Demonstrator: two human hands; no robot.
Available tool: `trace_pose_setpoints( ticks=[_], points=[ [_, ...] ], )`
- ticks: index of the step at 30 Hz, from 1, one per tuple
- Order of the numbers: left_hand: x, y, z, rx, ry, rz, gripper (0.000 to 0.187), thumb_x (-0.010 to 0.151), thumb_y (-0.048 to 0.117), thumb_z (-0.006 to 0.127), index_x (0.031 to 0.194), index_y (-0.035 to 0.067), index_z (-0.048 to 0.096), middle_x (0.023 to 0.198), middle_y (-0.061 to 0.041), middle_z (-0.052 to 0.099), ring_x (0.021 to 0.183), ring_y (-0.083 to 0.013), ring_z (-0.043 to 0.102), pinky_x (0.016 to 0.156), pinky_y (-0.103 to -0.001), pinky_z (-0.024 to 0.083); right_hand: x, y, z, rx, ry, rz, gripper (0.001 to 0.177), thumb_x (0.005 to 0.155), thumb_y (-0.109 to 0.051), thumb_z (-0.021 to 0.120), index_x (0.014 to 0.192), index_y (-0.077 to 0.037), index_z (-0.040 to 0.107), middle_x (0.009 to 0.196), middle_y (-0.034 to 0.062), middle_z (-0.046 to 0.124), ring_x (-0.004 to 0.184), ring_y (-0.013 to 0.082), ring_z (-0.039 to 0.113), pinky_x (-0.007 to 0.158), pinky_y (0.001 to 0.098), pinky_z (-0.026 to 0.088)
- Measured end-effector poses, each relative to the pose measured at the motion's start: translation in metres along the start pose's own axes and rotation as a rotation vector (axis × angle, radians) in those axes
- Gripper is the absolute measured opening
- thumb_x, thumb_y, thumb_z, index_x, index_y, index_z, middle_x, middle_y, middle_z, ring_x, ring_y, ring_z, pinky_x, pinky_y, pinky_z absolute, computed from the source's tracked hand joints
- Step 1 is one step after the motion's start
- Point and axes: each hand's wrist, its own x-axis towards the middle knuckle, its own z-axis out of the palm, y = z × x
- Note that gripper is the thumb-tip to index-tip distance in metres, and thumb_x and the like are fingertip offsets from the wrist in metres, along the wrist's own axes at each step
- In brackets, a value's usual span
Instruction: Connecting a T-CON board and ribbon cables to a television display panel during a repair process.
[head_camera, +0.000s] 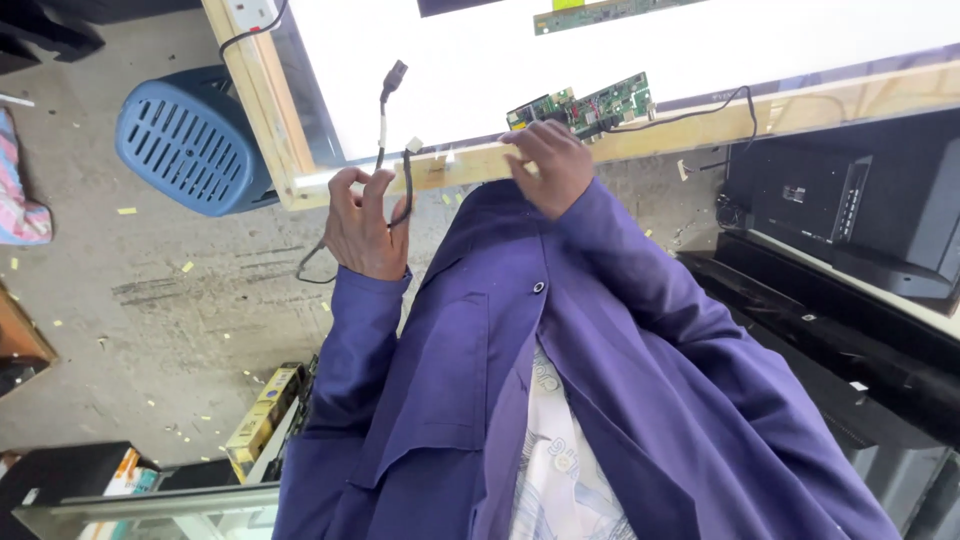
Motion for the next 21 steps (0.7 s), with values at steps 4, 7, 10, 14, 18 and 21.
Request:
trace_pose_setpoints(
  ticks=[4, 7, 10, 14, 18, 21],
  points=[
    [0.03, 0.003, -0.01, 0.0, -0.022, -0.008, 0.033, 0.104, 0.042, 0.038, 0.109, 0.018, 0.06, 0.094, 0.0, 0.051, 0.069, -0.0257, 0.056, 0.059, -0.037, 0.048, -0.017, 0.054, -0.021, -0.111, 0.005, -0.062, 0.021, 0.079, -0.005, 0.076, 0.1, -0.009, 0.072, 0.074, 0.0028, 0.056, 0.074, 0.0256, 0.06, 0.067, 0.0366, 0.053],
    [0.046, -0.001, -0.025, -0.024, 0.06, -0.122, 0.015, 0.095, 0.01, 0.05, 0.102, 0.015, 0.062, 0.09, -0.002, 0.059, 0.072, -0.026, 0.058, 0.064, -0.036, 0.05, -0.022, 0.071, -0.031, -0.111, -0.01, -0.114, 0.019, 0.079, -0.008, 0.073, 0.098, -0.009, 0.071, 0.078, 0.0048, 0.056, 0.078, 0.0253, 0.058, 0.069, 0.0352, 0.053],
    [0.044, -0.01, -0.041, -0.176, 0.239, -0.188, 0.02, 0.092, 0.0, 0.043, 0.096, 0.008, 0.061, 0.11, -0.005, 0.055, 0.093, -0.0278, 0.056, 0.072, -0.034, 0.051, -0.026, 0.084, -0.032, -0.034, -0.029, -0.162, 0.018, 0.08, -0.006, 0.072, 0.098, -0.008, 0.072, 0.081, 0.007, 0.058, 0.082, 0.0271, 0.058, 0.072, 0.0366, 0.052],
    [0.013, -0.012, -0.066, -0.598, 0.928, -0.353, 0.023, 0.085, -0.005, 0.046, 0.066, 0.007, 0.044, 0.065, -0.011, 0.052, 0.059, -0.0186, 0.043, 0.059, -0.032, 0.035, -0.021, 0.087, -0.04, 0.02, -0.109, -0.222, 0.018, 0.083, -0.005, 0.071, 0.101, -0.004, 0.068, 0.093, 0.0113, 0.058, 0.092, 0.0303, 0.053, 0.076, 0.0407, 0.051],
    [-0.014, -0.004, -0.089, -0.811, 1.356, -0.474, 0.015, 0.073, -0.009, 0.041, 0.069, 0.005, 0.045, 0.043, -0.005, 0.026, 0.035, -0.0129, 0.019, 0.038, -0.03, 0.016, -0.011, 0.091, -0.044, -0.048, -0.225, -0.274, 0.037, 0.078, -0.01, 0.08, 0.109, -0.002, 0.063, 0.105, 0.0112, 0.055, 0.098, 0.0296, 0.047, 0.078, 0.0422, 0.049],
    [-0.042, -0.006, -0.101, -0.5, 0.982, -0.703, 0.02, 0.095, 0.002, 0.025, 0.095, 0.013, 0.042, 0.057, -0.011, 0.043, 0.041, -0.0111, 0.029, 0.036, -0.023, 0.017, -0.012, 0.106, -0.035, -0.13, -0.257, -0.315, 0.034, 0.078, -0.015, 0.077, 0.108, -0.006, 0.064, 0.106, 0.0084, 0.057, 0.1, 0.0289, 0.048, 0.077, 0.0418, 0.049]
  ],
)
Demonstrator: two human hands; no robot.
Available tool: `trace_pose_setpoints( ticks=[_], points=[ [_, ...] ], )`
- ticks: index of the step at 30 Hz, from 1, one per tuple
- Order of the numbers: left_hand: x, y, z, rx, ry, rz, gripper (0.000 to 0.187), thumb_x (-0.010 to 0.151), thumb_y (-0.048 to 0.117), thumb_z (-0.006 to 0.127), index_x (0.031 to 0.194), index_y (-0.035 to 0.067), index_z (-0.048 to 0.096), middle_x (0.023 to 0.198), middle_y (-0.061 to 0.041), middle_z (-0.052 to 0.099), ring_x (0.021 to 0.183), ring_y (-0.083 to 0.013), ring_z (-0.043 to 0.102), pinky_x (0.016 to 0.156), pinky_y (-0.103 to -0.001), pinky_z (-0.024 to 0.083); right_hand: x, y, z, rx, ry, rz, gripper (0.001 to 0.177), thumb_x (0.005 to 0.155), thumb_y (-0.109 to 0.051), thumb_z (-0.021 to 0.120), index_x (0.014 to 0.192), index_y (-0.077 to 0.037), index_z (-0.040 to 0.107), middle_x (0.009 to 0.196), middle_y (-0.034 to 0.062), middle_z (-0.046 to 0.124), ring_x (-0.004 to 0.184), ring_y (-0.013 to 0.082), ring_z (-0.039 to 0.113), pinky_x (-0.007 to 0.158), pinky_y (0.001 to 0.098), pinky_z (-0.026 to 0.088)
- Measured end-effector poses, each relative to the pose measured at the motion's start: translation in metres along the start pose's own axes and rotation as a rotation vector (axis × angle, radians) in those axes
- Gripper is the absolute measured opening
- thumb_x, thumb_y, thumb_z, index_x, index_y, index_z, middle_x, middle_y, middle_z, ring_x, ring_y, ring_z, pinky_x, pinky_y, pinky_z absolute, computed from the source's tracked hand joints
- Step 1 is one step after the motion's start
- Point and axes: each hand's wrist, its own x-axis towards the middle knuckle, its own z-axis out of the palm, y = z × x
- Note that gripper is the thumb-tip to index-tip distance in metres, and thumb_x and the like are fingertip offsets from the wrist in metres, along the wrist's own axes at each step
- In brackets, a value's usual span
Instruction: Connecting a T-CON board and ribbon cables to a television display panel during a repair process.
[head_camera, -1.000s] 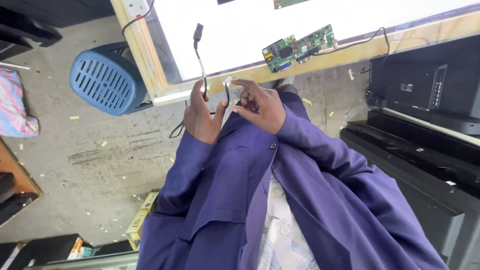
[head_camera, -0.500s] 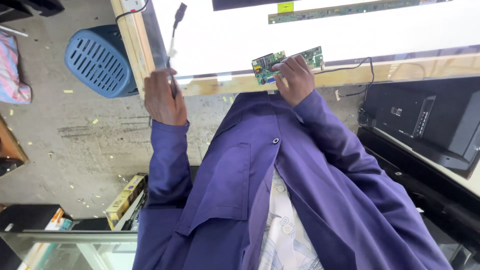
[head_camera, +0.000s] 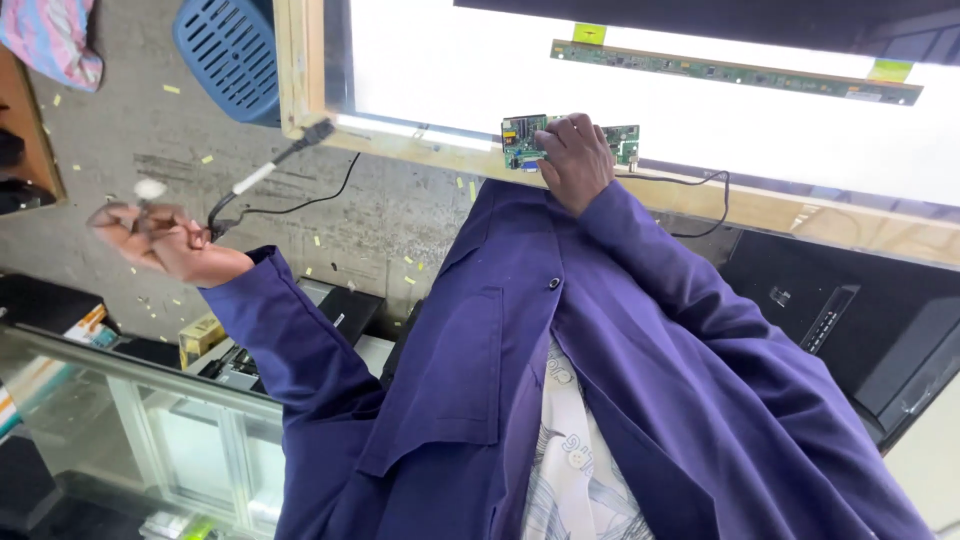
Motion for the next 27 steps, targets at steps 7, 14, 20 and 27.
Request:
trace_pose_setpoints(
  ticks=[7, 14, 20, 27],
  points=[
    [-0.06, 0.014, 0.057, 1.245, -1.127, 0.218, 0.03, 0.098, 0.034, 0.058, 0.112, 0.009, 0.05, 0.057, 0.004, 0.044, 0.042, -0.0146, 0.042, 0.037, -0.032, 0.042, 0.008, 0.013, 0.003, -0.084, -0.097, -0.035, 0.045, 0.075, -0.025, 0.087, 0.112, -0.008, 0.067, 0.102, 0.0048, 0.058, 0.098, 0.0253, 0.048, 0.074, 0.0373, 0.048],
    [-0.093, -0.088, 0.125, 1.003, -1.708, 0.55, 0.02, 0.1, 0.031, 0.043, 0.106, 0.021, 0.058, 0.076, -0.009, 0.069, 0.062, -0.0355, 0.067, 0.052, -0.049, 0.051, 0.011, 0.016, 0.013, -0.149, -0.164, -0.048, 0.037, 0.077, -0.028, 0.084, 0.108, -0.01, 0.075, 0.097, 0.0017, 0.064, 0.102, 0.0261, 0.048, 0.077, 0.0384, 0.048],
    [-0.103, -0.107, 0.183, 0.744, -1.605, 0.515, 0.023, 0.089, 0.031, 0.056, 0.089, 0.021, 0.076, 0.083, -0.001, 0.074, 0.075, -0.0284, 0.068, 0.059, -0.046, 0.052, 0.012, 0.014, 0.014, -0.157, -0.225, -0.081, 0.03, 0.083, -0.024, 0.078, 0.11, -0.011, 0.074, 0.1, 0.0022, 0.067, 0.106, 0.027, 0.05, 0.079, 0.0398, 0.049],
    [-0.125, -0.124, 0.219, 0.569, -1.475, 0.385, 0.019, 0.088, 0.032, 0.073, 0.079, 0.016, 0.072, 0.081, -0.001, 0.064, 0.085, -0.0239, 0.053, 0.079, -0.046, 0.04, 0.021, 0.0, 0.008, -0.175, -0.135, -0.204, 0.016, 0.091, -0.008, 0.063, 0.102, -0.01, 0.074, 0.091, 0.0012, 0.066, 0.098, 0.0261, 0.052, 0.068, 0.0381, 0.05]
  ],
)
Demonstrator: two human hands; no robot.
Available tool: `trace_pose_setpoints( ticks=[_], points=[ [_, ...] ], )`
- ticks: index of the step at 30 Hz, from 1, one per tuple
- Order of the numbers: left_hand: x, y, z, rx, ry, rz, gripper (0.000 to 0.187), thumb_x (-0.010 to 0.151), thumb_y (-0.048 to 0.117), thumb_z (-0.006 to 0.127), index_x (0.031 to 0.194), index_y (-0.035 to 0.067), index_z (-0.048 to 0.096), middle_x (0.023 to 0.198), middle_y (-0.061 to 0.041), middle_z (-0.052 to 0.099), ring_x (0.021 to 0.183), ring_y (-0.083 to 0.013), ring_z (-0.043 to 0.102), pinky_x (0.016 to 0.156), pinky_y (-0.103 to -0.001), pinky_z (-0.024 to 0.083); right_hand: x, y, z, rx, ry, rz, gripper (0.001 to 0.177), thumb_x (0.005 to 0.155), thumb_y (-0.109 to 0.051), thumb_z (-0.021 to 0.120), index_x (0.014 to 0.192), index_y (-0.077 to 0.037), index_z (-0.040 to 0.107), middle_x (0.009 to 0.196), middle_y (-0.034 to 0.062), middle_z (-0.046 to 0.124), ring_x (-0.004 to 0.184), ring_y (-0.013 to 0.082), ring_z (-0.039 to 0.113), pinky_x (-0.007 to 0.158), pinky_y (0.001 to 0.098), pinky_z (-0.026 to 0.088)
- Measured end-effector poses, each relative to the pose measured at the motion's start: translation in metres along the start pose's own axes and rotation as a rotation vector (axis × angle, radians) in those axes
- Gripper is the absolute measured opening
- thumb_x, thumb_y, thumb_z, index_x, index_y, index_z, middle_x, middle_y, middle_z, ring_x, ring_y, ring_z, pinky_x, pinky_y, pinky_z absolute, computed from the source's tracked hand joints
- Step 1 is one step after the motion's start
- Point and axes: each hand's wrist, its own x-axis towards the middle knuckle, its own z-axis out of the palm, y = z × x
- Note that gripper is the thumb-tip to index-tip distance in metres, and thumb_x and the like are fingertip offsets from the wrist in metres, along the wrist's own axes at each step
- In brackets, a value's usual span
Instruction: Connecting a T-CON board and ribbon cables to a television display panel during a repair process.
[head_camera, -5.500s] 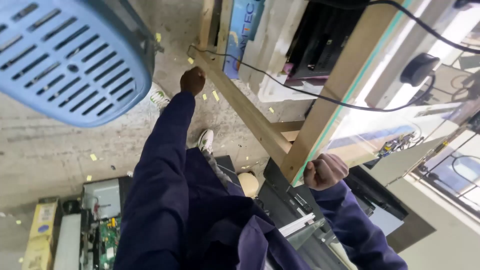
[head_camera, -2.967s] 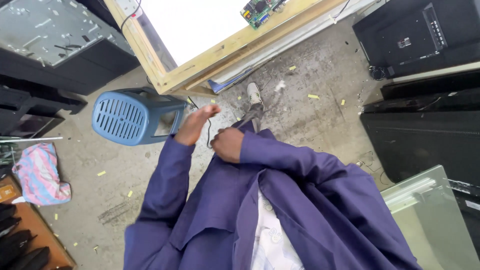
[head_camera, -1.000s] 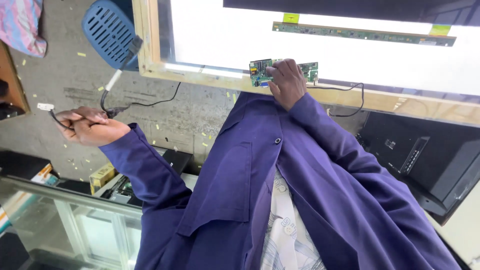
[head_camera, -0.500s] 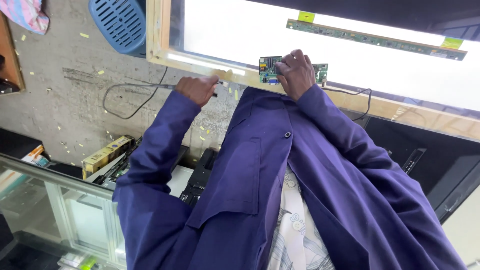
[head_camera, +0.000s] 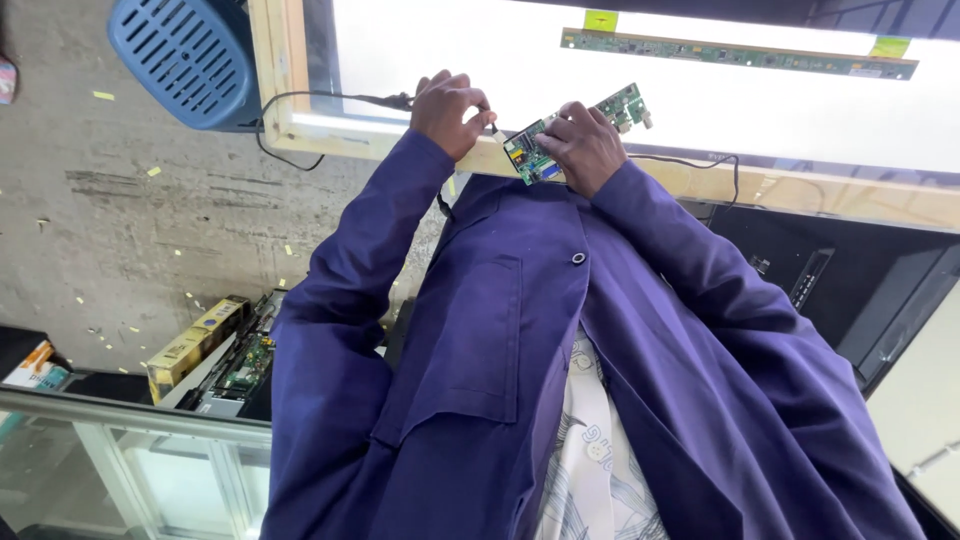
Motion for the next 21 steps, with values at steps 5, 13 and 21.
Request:
trace_pose_setpoints(
  ticks=[5, 13, 21],
  points=[
    [0.002, 0.006, 0.023, 0.016, 0.107, 0.088, 0.018, 0.083, 0.026, 0.08, 0.071, 0.016, 0.069, 0.076, 0.002, 0.06, 0.082, -0.0226, 0.052, 0.076, -0.042, 0.037, 0.002, -0.002, -0.004, 0.0, -0.025, 0.004, 0.016, 0.091, -0.009, 0.063, 0.102, -0.009, 0.074, 0.092, 0.0018, 0.065, 0.098, 0.0264, 0.052, 0.067, 0.0385, 0.05],
    [-0.008, 0.011, 0.028, 0.049, 0.234, 0.182, 0.02, 0.08, 0.024, 0.082, 0.07, 0.015, 0.068, 0.073, 0.002, 0.055, 0.078, -0.0224, 0.049, 0.07, -0.04, 0.036, 0.003, 0.001, -0.004, -0.005, -0.049, -0.012, 0.013, 0.099, -0.016, 0.061, 0.103, -0.011, 0.072, 0.095, 0.0008, 0.064, 0.098, 0.026, 0.053, 0.07, 0.0378, 0.049],
    [-0.007, 0.012, 0.029, 0.083, 0.212, 0.163, 0.019, 0.079, 0.026, 0.084, 0.07, 0.015, 0.07, 0.072, 0.003, 0.059, 0.078, -0.0222, 0.052, 0.072, -0.04, 0.038, 0.006, 0.005, -0.006, -0.016, -0.042, -0.069, 0.011, 0.095, -0.017, 0.065, 0.103, -0.011, 0.07, 0.097, 0.0014, 0.061, 0.097, 0.0251, 0.053, 0.07, 0.0366, 0.047]
  ],
)
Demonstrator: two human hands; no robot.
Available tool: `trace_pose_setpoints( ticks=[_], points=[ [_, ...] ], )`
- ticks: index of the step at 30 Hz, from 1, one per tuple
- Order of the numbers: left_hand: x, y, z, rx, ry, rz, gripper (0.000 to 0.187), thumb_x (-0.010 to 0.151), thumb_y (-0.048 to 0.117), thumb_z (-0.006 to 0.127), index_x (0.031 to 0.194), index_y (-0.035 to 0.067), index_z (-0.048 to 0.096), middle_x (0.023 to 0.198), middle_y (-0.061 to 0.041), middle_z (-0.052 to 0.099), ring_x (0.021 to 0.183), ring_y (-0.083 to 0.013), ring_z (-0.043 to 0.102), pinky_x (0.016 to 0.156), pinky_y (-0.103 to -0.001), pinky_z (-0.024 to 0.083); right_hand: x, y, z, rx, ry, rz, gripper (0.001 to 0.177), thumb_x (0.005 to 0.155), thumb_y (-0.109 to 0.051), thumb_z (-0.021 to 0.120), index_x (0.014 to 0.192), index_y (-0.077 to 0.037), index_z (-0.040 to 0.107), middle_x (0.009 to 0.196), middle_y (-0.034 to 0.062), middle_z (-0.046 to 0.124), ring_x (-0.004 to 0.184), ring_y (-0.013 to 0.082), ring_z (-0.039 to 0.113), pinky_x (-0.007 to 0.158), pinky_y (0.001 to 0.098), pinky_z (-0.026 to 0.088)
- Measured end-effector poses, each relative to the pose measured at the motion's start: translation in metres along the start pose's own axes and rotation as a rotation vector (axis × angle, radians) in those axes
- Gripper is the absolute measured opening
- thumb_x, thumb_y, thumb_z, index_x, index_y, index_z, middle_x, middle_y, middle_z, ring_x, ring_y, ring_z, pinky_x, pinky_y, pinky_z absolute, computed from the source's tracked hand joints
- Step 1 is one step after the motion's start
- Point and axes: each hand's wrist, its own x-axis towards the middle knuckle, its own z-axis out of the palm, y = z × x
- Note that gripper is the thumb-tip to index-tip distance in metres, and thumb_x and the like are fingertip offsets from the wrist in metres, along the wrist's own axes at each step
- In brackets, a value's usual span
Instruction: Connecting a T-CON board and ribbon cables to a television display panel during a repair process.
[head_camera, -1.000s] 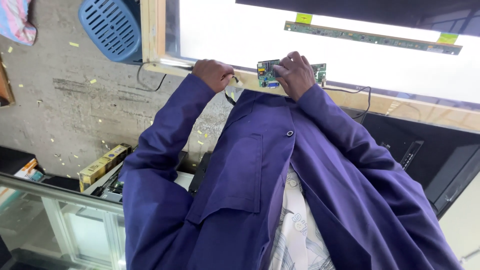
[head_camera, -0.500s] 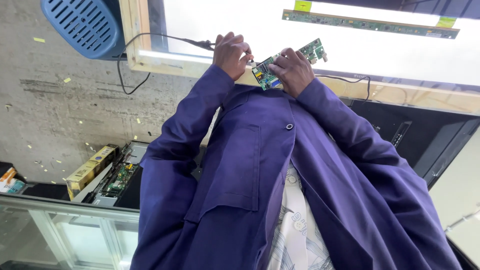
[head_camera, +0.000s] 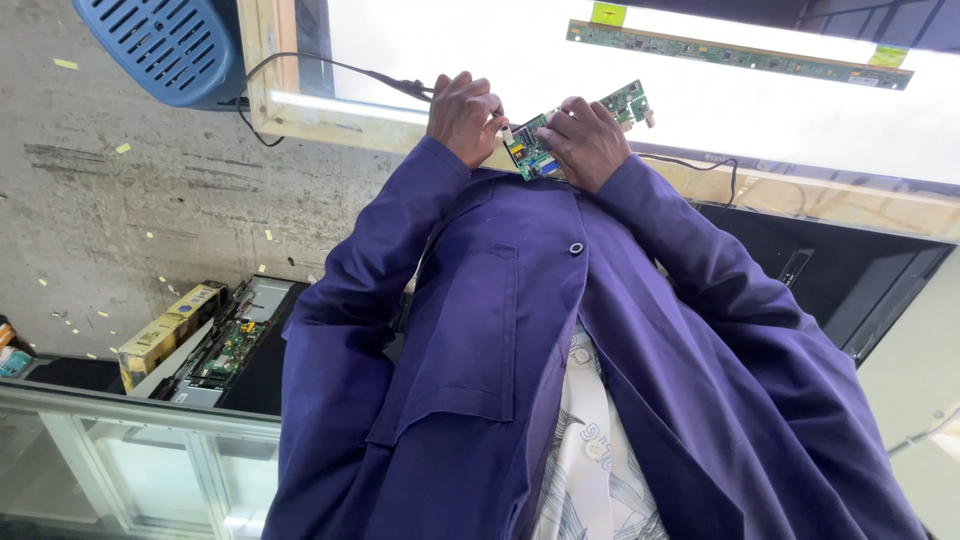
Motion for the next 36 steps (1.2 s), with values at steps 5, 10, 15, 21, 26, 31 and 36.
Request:
trace_pose_setpoints(
  ticks=[5, 10, 15, 21, 26, 31, 36],
  points=[
    [0.001, 0.001, -0.001, -0.005, 0.0, -0.004, 0.019, 0.079, 0.026, 0.083, 0.069, 0.016, 0.07, 0.073, 0.002, 0.06, 0.077, -0.0228, 0.052, 0.072, -0.041, 0.038, -0.004, 0.005, 0.006, -0.013, -0.018, -0.019, 0.018, 0.089, -0.02, 0.068, 0.105, -0.012, 0.068, 0.102, 0.0027, 0.061, 0.105, 0.0258, 0.053, 0.075, 0.0368, 0.049],
    [0.002, 0.002, -0.001, -0.006, -0.005, -0.024, 0.019, 0.08, 0.027, 0.081, 0.068, 0.017, 0.069, 0.073, 0.002, 0.059, 0.079, -0.0239, 0.052, 0.072, -0.041, 0.037, -0.001, 0.007, 0.006, 0.077, 0.104, -0.115, 0.011, 0.101, -0.012, 0.059, 0.105, -0.007, 0.068, 0.099, 0.007, 0.062, 0.101, 0.026, 0.057, 0.075, 0.0357, 0.053],
    [0.0, 0.003, 0.002, -0.032, 0.0, -0.07, 0.018, 0.081, 0.025, 0.08, 0.067, 0.018, 0.07, 0.072, 0.003, 0.06, 0.078, -0.0231, 0.053, 0.075, -0.041, 0.037, -0.002, 0.01, 0.01, 0.184, 0.095, -0.105, 0.013, 0.102, -0.011, 0.06, 0.107, -0.002, 0.067, 0.096, 0.01, 0.06, 0.099, 0.0297, 0.055, 0.077, 0.0409, 0.054],
    [-0.007, 0.011, -0.001, -0.068, -0.02, -0.186, 0.016, 0.083, 0.025, 0.077, 0.072, 0.014, 0.072, 0.072, 0.001, 0.062, 0.078, -0.0243, 0.055, 0.075, -0.042, 0.037, -0.002, 0.011, 0.01, 0.186, 0.084, -0.121, 0.014, 0.1, -0.01, 0.061, 0.107, 0.0, 0.066, 0.094, 0.0115, 0.058, 0.097, 0.0299, 0.054, 0.077, 0.0414, 0.055],
    [-0.005, 0.017, 0.001, -0.09, -0.055, -0.243, 0.016, 0.083, 0.024, 0.075, 0.071, 0.015, 0.071, 0.073, 0.0, 0.063, 0.079, -0.025, 0.055, 0.078, -0.043, 0.038, -0.003, 0.012, 0.012, 0.187, 0.08, -0.124, 0.014, 0.099, -0.011, 0.063, 0.107, -0.001, 0.066, 0.094, 0.0109, 0.057, 0.096, 0.0297, 0.054, 0.077, 0.0413, 0.055],
    [-0.015, -0.004, 0.017, -0.108, -0.112, -0.351, 0.016, 0.08, 0.04, 0.073, 0.075, 0.026, 0.07, 0.071, 0.004, 0.06, 0.079, -0.0221, 0.06, 0.08, -0.042, 0.039, -0.017, 0.021, 0.05, 0.246, 0.162, -0.117, 0.037, 0.106, -0.029, 0.045, 0.103, -0.002, 0.071, 0.091, 0.0112, 0.06, 0.101, 0.0309, 0.057, 0.082, 0.0402, 0.051],
    [-0.011, 0.005, 0.014, -0.151, -0.144, -0.403, 0.012, 0.081, 0.035, 0.073, 0.074, 0.025, 0.07, 0.072, 0.003, 0.063, 0.082, -0.0232, 0.062, 0.083, -0.042, 0.039, -0.017, 0.02, 0.05, 0.257, 0.151, -0.108, 0.034, 0.105, -0.028, 0.049, 0.101, -0.001, 0.07, 0.091, 0.0114, 0.06, 0.101, 0.0313, 0.056, 0.082, 0.0406, 0.051]
  ],
)
